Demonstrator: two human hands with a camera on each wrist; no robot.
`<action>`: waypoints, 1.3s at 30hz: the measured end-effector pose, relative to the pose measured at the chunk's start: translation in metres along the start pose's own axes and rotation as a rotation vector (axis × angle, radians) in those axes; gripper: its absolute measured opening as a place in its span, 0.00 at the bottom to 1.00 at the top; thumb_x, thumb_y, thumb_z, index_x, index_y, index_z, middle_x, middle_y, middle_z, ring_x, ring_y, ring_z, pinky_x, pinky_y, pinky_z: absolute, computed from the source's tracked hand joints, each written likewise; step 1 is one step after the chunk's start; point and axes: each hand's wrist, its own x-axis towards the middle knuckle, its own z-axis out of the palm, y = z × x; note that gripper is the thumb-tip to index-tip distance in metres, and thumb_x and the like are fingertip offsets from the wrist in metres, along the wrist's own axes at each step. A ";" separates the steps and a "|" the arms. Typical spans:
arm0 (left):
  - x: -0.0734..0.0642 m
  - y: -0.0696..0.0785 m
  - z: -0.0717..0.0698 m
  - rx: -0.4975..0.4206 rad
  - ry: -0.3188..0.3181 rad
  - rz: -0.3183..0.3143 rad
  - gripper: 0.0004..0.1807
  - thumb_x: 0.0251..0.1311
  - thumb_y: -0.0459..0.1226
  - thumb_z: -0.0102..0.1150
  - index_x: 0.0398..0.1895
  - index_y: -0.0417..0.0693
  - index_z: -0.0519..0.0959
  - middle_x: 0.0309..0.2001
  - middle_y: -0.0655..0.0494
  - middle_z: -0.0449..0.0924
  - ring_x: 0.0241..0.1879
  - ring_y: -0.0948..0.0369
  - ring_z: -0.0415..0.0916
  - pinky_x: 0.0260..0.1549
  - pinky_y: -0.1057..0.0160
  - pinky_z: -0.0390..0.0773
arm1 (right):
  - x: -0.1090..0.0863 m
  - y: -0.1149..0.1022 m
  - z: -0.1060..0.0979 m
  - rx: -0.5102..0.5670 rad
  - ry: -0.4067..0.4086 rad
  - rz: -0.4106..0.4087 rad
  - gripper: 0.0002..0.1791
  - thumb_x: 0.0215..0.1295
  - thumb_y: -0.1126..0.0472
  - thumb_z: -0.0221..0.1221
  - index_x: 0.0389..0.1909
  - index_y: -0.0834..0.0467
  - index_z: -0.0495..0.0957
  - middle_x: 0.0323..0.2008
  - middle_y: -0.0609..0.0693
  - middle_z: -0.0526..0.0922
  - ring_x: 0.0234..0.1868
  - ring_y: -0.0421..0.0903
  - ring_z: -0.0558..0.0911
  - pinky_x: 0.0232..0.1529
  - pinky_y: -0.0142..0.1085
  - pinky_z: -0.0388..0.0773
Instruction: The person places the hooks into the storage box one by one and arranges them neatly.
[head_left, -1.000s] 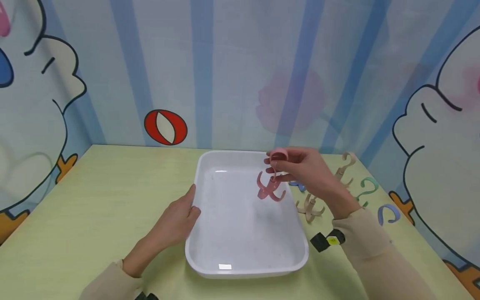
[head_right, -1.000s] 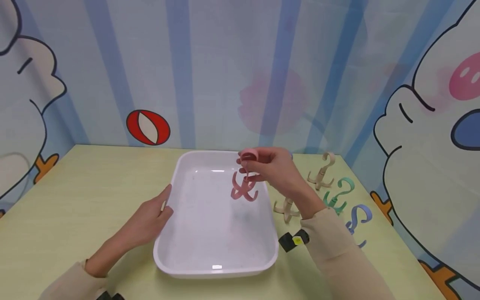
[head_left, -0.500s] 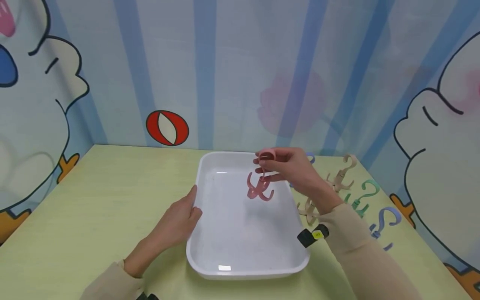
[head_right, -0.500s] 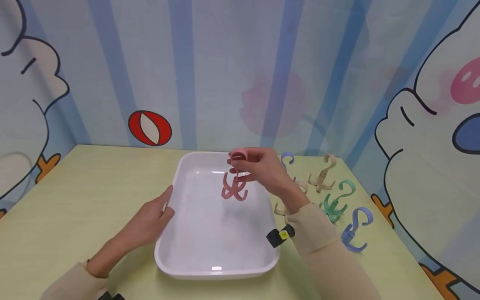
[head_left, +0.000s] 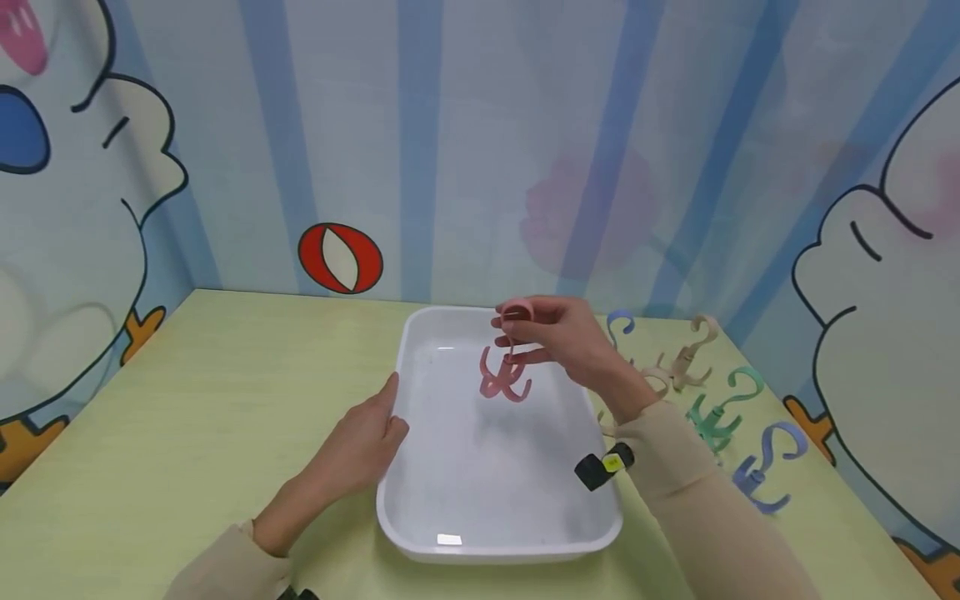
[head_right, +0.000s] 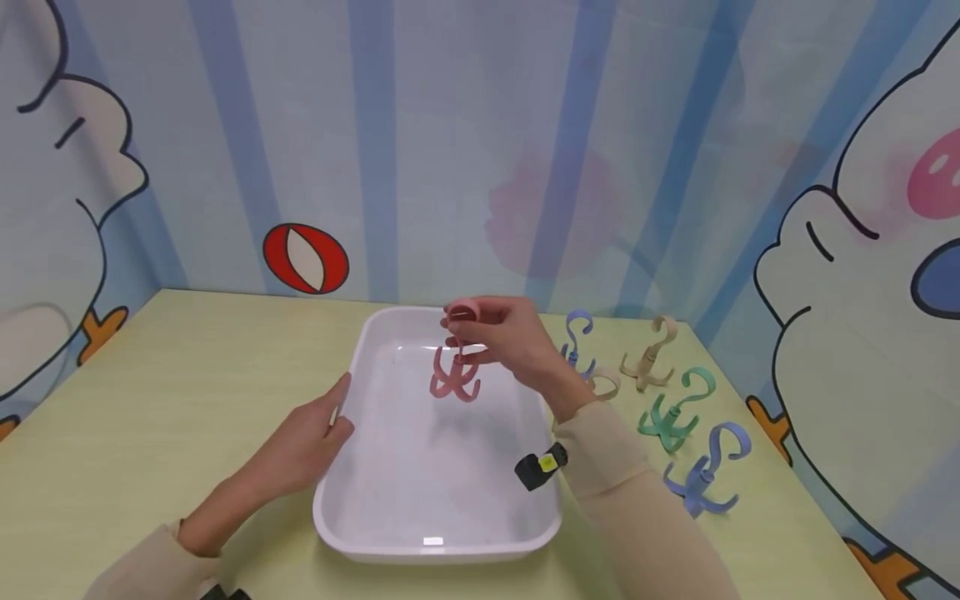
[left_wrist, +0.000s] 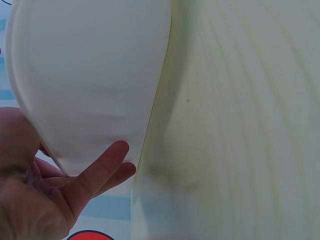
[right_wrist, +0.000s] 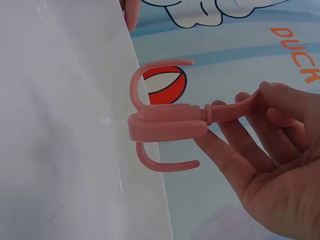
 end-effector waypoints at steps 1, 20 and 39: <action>0.000 0.000 0.000 -0.001 0.000 0.001 0.38 0.73 0.33 0.43 0.83 0.28 0.48 0.80 0.33 0.60 0.54 0.50 0.79 0.37 0.61 0.82 | 0.002 0.001 0.001 0.000 0.001 0.002 0.20 0.73 0.64 0.64 0.62 0.65 0.82 0.55 0.61 0.89 0.54 0.58 0.90 0.51 0.49 0.87; 0.000 -0.003 0.000 0.027 0.023 0.044 0.38 0.71 0.32 0.42 0.82 0.26 0.49 0.77 0.30 0.64 0.51 0.51 0.78 0.43 0.57 0.81 | 0.027 0.009 0.023 0.010 -0.001 0.036 0.18 0.73 0.64 0.63 0.61 0.62 0.83 0.56 0.62 0.88 0.55 0.58 0.89 0.53 0.47 0.87; 0.000 -0.001 0.000 0.016 0.022 0.020 0.38 0.72 0.33 0.43 0.82 0.27 0.49 0.78 0.32 0.63 0.56 0.49 0.79 0.43 0.59 0.83 | 0.050 0.020 0.037 0.033 -0.005 0.075 0.19 0.73 0.64 0.64 0.62 0.60 0.83 0.57 0.60 0.88 0.58 0.60 0.87 0.54 0.47 0.87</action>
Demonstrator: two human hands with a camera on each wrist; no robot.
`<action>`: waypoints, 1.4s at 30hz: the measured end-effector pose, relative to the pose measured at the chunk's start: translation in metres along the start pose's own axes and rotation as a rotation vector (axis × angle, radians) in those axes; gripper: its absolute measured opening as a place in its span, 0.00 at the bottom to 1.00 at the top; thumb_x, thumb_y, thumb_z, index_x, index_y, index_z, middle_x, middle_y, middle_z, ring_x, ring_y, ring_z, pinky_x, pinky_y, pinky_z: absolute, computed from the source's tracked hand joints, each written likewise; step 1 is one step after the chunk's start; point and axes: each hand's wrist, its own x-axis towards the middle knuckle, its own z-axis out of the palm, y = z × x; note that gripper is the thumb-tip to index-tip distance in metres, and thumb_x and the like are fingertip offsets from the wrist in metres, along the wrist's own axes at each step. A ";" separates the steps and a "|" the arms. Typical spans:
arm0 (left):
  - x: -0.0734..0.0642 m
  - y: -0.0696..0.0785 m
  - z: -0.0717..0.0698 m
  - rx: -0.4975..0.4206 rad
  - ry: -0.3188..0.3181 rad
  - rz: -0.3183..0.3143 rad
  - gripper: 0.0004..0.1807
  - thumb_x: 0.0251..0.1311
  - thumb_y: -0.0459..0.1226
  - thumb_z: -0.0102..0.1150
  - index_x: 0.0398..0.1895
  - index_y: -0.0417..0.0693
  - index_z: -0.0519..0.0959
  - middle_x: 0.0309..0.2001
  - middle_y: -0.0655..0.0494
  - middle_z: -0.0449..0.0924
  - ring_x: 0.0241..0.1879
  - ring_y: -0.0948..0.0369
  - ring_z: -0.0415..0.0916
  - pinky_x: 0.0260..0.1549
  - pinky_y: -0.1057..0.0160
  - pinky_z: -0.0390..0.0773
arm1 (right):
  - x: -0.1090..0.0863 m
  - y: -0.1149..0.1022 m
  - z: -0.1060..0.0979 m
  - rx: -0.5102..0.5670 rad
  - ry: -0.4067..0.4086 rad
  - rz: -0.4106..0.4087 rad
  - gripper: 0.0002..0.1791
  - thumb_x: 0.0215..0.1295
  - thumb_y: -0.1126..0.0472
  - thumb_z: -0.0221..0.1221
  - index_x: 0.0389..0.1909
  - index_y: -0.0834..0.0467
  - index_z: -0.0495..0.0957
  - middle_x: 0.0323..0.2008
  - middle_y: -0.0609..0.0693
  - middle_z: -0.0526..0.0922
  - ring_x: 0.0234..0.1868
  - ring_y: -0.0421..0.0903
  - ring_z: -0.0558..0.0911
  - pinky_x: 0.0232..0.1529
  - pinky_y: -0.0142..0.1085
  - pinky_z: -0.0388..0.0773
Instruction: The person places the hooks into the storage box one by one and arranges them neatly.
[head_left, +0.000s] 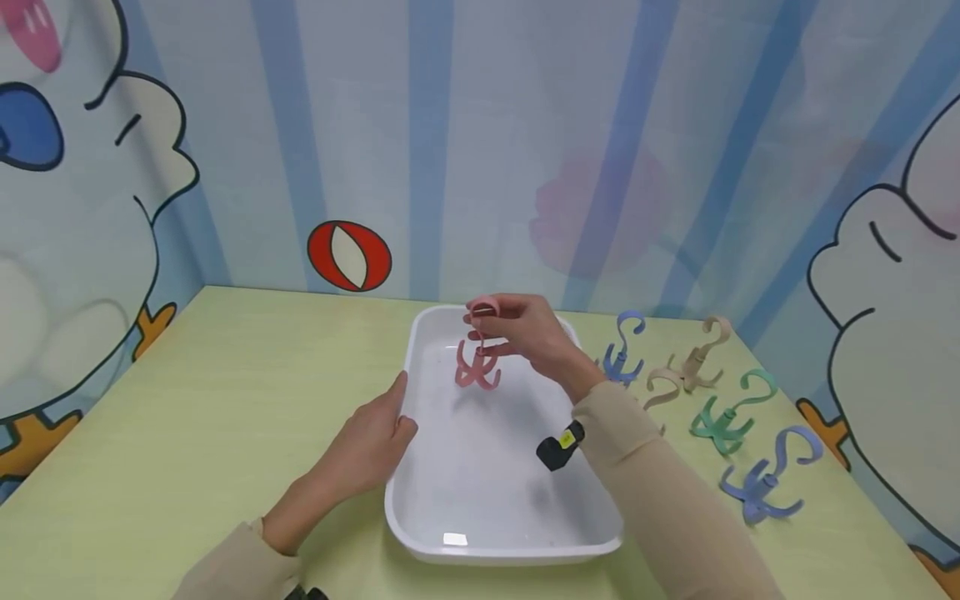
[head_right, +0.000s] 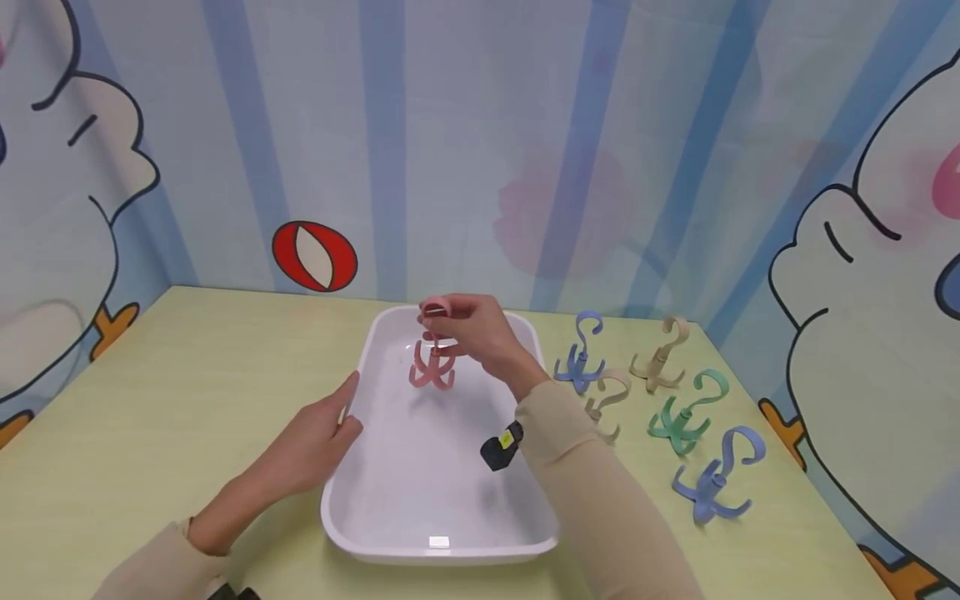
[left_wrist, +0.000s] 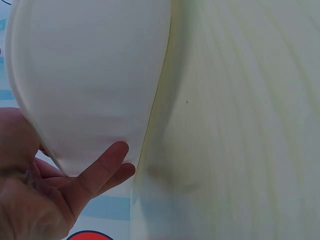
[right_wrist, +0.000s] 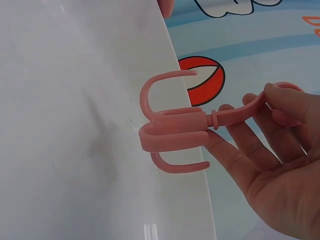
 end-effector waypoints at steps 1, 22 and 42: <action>0.000 0.000 0.000 -0.002 -0.002 -0.002 0.38 0.72 0.33 0.43 0.82 0.27 0.49 0.78 0.32 0.63 0.56 0.49 0.79 0.42 0.59 0.83 | 0.002 0.000 0.001 0.005 -0.001 0.000 0.19 0.73 0.64 0.64 0.62 0.60 0.83 0.57 0.60 0.88 0.59 0.61 0.87 0.54 0.47 0.87; -0.001 -0.002 -0.003 -0.008 -0.002 -0.017 0.38 0.72 0.33 0.44 0.82 0.27 0.49 0.77 0.30 0.63 0.51 0.49 0.80 0.35 0.61 0.83 | 0.034 0.009 0.019 0.039 0.026 0.039 0.20 0.72 0.64 0.64 0.63 0.63 0.82 0.59 0.64 0.86 0.60 0.62 0.86 0.54 0.49 0.87; 0.001 0.000 0.000 -0.008 -0.001 0.001 0.38 0.72 0.33 0.44 0.82 0.26 0.49 0.77 0.30 0.63 0.56 0.48 0.82 0.42 0.56 0.87 | 0.051 0.016 0.030 0.020 0.039 0.030 0.20 0.72 0.62 0.66 0.62 0.61 0.83 0.59 0.67 0.85 0.61 0.67 0.84 0.58 0.52 0.85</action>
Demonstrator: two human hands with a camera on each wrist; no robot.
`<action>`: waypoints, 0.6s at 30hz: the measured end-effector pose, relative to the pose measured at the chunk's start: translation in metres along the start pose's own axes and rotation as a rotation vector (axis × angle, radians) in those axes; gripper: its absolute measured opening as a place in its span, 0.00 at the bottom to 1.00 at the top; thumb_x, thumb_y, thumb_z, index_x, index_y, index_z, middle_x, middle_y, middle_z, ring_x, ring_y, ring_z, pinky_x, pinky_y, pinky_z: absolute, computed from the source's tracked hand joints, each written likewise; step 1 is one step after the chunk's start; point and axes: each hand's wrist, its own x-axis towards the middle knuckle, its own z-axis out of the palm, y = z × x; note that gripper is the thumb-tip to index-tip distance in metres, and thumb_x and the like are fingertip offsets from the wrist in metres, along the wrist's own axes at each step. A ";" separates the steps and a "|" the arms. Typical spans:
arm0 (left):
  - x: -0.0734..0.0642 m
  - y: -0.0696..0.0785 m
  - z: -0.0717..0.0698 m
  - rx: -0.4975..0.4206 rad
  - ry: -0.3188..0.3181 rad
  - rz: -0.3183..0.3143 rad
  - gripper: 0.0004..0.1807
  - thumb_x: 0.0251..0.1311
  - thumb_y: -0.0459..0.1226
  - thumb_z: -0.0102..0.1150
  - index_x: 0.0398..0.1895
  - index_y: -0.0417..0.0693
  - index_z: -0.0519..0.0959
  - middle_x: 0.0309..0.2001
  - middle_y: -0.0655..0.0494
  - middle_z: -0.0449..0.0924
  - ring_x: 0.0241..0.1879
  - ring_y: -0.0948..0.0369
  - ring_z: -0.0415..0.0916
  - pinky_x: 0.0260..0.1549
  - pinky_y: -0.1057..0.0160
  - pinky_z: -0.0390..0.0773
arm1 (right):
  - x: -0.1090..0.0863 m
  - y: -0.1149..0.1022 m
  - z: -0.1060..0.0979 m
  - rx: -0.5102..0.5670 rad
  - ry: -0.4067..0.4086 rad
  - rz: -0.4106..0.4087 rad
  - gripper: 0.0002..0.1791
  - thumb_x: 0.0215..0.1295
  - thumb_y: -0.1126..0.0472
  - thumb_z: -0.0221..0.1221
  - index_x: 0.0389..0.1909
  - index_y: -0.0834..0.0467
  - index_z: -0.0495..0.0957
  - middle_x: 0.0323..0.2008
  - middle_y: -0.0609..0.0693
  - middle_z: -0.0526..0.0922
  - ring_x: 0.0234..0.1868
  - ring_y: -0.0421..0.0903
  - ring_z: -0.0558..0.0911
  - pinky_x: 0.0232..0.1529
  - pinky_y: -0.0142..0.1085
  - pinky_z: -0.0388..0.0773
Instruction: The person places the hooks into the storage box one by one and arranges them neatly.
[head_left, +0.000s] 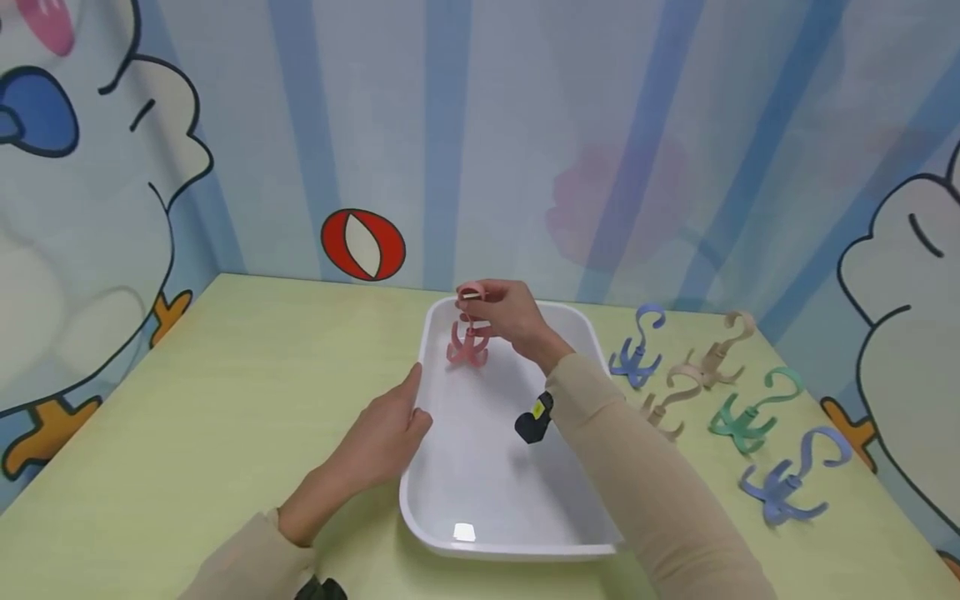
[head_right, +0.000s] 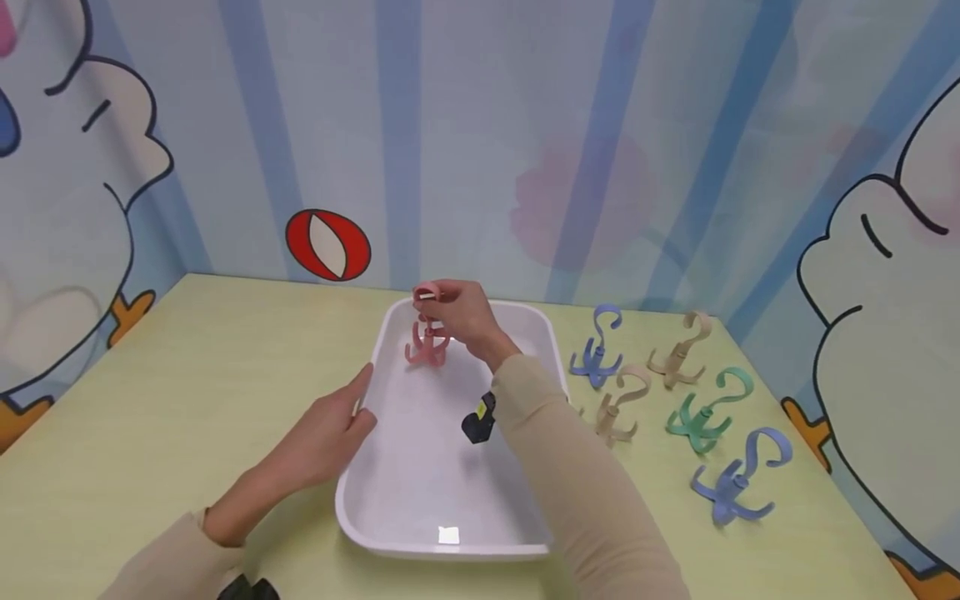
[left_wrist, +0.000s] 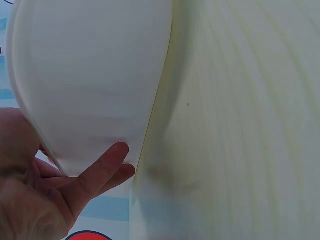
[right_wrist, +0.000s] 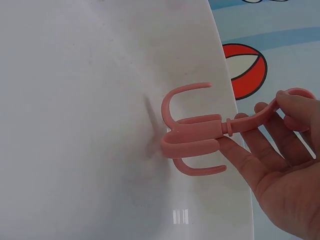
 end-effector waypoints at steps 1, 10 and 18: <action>0.000 0.000 0.000 0.000 0.000 0.000 0.38 0.72 0.33 0.44 0.82 0.26 0.49 0.77 0.30 0.63 0.56 0.48 0.82 0.43 0.56 0.87 | 0.001 0.000 0.001 -0.004 0.003 0.001 0.21 0.72 0.62 0.66 0.63 0.62 0.83 0.58 0.66 0.86 0.61 0.67 0.84 0.57 0.51 0.85; 0.001 -0.001 0.002 -0.004 0.004 -0.009 0.39 0.71 0.32 0.45 0.82 0.28 0.49 0.77 0.31 0.65 0.49 0.50 0.81 0.36 0.60 0.84 | 0.006 0.002 0.006 0.000 0.023 0.016 0.20 0.72 0.63 0.65 0.63 0.61 0.83 0.61 0.68 0.84 0.62 0.66 0.83 0.55 0.48 0.87; 0.000 0.000 0.002 -0.015 0.006 -0.024 0.38 0.72 0.32 0.45 0.83 0.28 0.49 0.78 0.32 0.64 0.51 0.50 0.82 0.34 0.61 0.85 | 0.011 0.005 0.011 -0.009 0.042 0.011 0.20 0.73 0.63 0.65 0.63 0.61 0.83 0.59 0.67 0.85 0.60 0.66 0.84 0.56 0.49 0.86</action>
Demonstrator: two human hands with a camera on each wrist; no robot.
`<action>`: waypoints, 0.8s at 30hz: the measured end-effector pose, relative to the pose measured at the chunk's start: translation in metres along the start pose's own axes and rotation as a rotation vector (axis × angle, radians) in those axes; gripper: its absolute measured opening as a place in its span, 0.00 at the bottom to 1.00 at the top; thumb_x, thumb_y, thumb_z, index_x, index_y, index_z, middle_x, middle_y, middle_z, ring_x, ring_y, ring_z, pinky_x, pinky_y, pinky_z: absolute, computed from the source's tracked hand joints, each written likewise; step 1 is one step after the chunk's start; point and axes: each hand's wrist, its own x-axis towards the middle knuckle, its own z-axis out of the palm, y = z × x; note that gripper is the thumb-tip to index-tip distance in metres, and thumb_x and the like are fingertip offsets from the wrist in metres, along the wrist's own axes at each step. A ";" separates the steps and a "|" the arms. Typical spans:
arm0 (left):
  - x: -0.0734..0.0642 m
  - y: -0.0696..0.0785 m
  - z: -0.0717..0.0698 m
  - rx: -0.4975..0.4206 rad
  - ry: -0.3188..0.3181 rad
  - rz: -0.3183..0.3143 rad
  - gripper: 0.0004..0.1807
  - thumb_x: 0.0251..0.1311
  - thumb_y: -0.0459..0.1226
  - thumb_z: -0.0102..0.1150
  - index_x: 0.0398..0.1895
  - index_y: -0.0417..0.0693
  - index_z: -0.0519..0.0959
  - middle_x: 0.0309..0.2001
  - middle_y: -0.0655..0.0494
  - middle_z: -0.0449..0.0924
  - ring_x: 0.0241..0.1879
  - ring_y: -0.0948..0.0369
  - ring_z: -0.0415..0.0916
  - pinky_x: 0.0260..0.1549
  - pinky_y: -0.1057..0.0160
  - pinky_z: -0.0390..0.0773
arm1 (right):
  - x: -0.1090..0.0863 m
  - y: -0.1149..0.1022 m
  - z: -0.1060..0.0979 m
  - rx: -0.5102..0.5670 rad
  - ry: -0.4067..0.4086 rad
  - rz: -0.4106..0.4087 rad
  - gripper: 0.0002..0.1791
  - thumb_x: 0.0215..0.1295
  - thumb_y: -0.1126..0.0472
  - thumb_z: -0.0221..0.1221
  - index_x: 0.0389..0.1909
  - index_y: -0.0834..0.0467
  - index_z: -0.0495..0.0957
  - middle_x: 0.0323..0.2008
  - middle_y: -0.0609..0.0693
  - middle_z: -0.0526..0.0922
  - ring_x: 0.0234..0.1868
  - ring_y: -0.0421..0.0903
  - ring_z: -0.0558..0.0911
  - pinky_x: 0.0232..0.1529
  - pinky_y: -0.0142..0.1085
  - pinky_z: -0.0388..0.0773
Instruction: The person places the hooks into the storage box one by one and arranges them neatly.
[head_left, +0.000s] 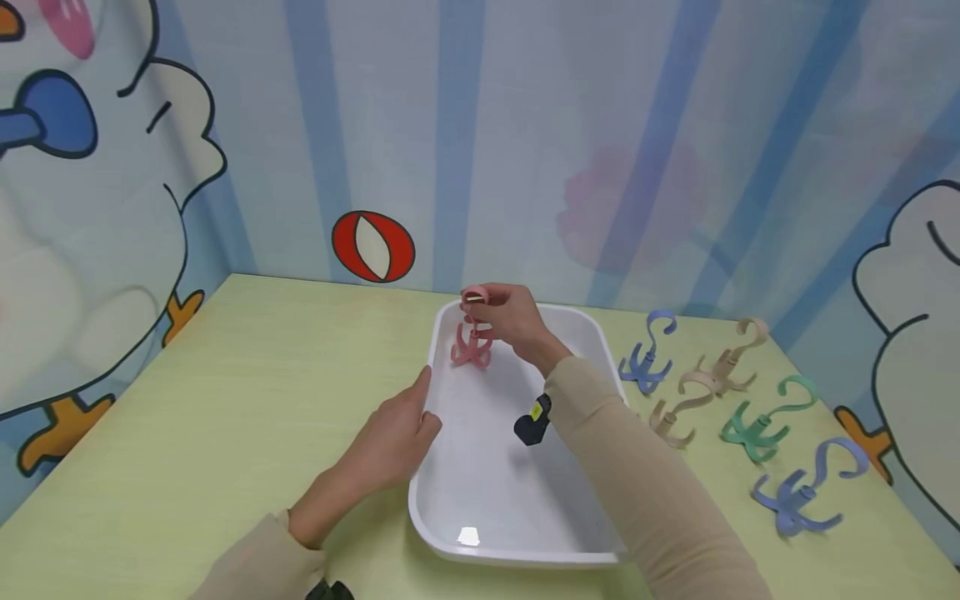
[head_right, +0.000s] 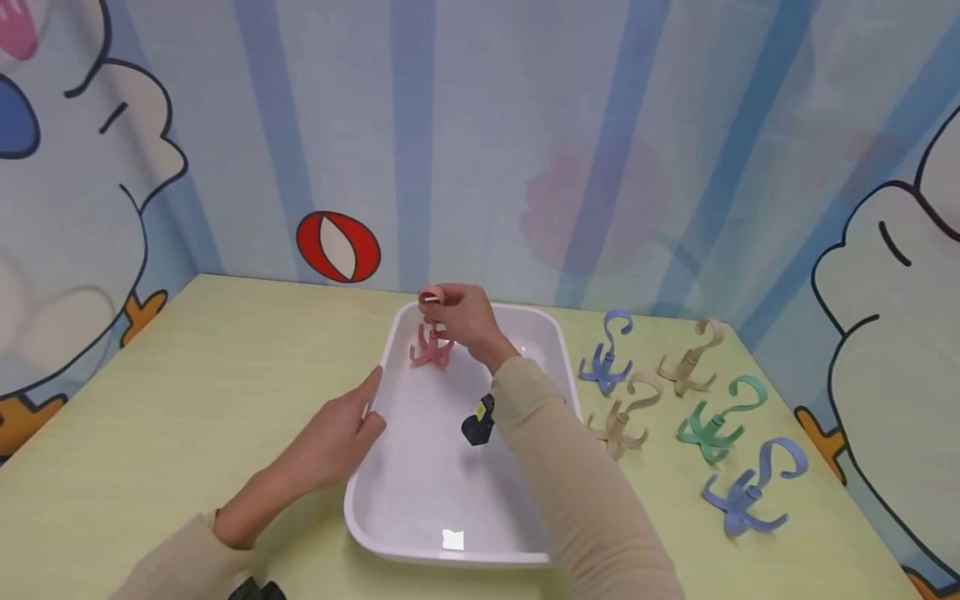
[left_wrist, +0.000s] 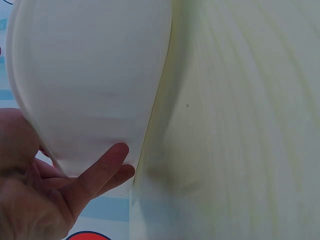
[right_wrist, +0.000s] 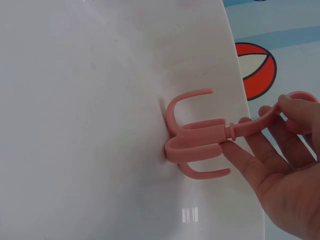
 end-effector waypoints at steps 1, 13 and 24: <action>0.000 0.000 0.000 -0.001 -0.002 -0.001 0.38 0.72 0.32 0.45 0.83 0.28 0.49 0.78 0.32 0.64 0.51 0.50 0.82 0.34 0.61 0.85 | 0.000 0.001 0.000 -0.002 0.002 0.000 0.19 0.73 0.63 0.65 0.62 0.61 0.83 0.59 0.66 0.85 0.60 0.66 0.84 0.56 0.48 0.86; -0.001 0.002 0.000 0.000 0.001 -0.003 0.39 0.72 0.32 0.46 0.83 0.30 0.50 0.77 0.34 0.66 0.50 0.51 0.82 0.34 0.61 0.85 | 0.002 0.003 0.002 0.000 -0.012 -0.008 0.18 0.71 0.64 0.65 0.60 0.61 0.84 0.57 0.67 0.86 0.59 0.67 0.84 0.58 0.50 0.85; -0.001 0.002 0.000 0.007 0.014 0.002 0.38 0.71 0.32 0.47 0.83 0.29 0.51 0.76 0.33 0.68 0.47 0.51 0.82 0.32 0.63 0.83 | 0.000 -0.001 0.003 -0.093 -0.008 -0.009 0.20 0.69 0.64 0.68 0.61 0.57 0.84 0.55 0.58 0.88 0.56 0.55 0.85 0.61 0.50 0.83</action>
